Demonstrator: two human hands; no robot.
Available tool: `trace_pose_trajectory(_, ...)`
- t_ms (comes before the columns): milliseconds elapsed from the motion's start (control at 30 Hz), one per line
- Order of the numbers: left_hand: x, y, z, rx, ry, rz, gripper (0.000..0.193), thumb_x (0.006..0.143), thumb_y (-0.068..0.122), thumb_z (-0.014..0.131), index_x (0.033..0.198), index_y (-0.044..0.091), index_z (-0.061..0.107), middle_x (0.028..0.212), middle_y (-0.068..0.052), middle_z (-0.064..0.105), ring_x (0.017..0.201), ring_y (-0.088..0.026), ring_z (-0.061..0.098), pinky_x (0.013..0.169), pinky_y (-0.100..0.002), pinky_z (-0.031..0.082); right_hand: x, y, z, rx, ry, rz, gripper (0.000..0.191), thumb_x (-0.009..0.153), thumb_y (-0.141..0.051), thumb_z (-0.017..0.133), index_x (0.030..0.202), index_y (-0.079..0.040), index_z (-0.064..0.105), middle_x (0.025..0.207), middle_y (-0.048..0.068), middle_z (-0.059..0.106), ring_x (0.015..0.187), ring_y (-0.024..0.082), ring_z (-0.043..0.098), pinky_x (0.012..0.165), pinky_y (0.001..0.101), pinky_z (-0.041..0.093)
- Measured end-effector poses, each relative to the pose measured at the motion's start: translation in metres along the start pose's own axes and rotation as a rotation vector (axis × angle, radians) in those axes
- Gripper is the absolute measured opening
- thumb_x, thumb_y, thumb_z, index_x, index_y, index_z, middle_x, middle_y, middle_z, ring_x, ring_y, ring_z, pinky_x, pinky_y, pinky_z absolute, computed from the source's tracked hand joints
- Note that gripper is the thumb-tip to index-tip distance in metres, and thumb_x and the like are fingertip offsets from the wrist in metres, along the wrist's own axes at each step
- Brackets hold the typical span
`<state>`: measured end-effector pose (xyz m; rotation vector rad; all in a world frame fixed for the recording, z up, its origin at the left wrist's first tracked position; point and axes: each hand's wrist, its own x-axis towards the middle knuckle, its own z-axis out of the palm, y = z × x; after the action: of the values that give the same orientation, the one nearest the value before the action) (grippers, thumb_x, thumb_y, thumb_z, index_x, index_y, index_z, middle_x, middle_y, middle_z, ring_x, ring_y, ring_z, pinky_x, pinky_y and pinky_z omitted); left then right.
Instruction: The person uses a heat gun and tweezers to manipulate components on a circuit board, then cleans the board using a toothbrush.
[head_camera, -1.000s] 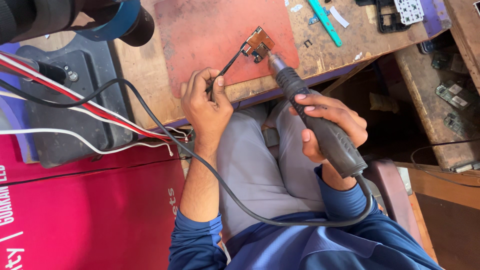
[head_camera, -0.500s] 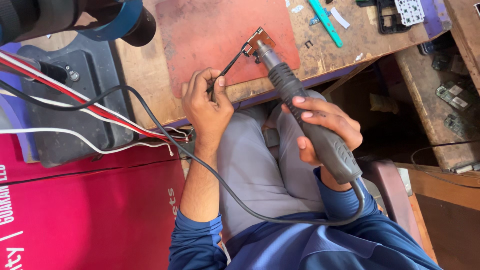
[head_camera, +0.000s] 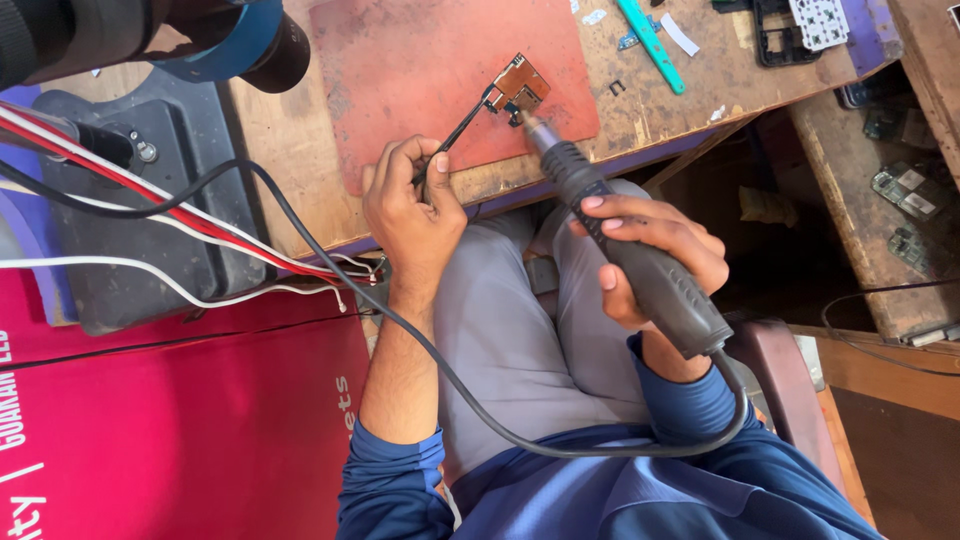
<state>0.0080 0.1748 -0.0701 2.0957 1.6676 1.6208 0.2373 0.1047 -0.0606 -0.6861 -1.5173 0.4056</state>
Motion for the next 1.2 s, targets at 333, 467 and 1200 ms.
trace_pose_trajectory(333, 0.0006, -0.0013, 0.0002, -0.003, -0.004, -0.004, 0.009, 0.095, 0.006, 0.072, 0.102, 0.007, 0.068, 0.093, -0.006, 0.07, 0.079, -0.027, 0.059, 0.076, -0.039, 0.043, 0.0002, -0.0012, 0.0062, 0.016, 0.032, -0.048, 0.04, 0.1, -0.028, 0.076, 0.112, 0.006, 0.06, 0.123, 0.027, 0.069, 0.101, 0.037, 0.077, 0.091, 0.0425, 0.065)
trace_pose_trajectory(467, 0.0009, -0.0003, 0.0003, -0.004, -0.002, -0.012, 0.008, 0.095, 0.006, 0.072, 0.102, 0.007, 0.068, 0.093, -0.005, 0.07, 0.08, -0.027, 0.058, 0.075, -0.039, 0.044, 0.0007, -0.0011, 0.0037, -0.027, 0.049, -0.013, 0.036, 0.1, -0.024, 0.076, 0.112, 0.006, 0.06, 0.122, 0.027, 0.07, 0.101, 0.035, 0.077, 0.092, 0.0421, 0.066)
trace_pose_trajectory(1200, 0.0007, -0.0014, 0.0008, -0.007, -0.005, 0.005, 0.009, 0.095, 0.006, 0.071, 0.103, 0.007, 0.067, 0.094, -0.006, 0.07, 0.08, -0.027, 0.061, 0.077, -0.039, 0.044, -0.0007, 0.0022, 0.0052, -0.004, 0.023, -0.039, 0.035, 0.099, -0.022, 0.076, 0.114, 0.005, 0.06, 0.123, 0.026, 0.069, 0.1, 0.035, 0.077, 0.092, 0.0434, 0.066)
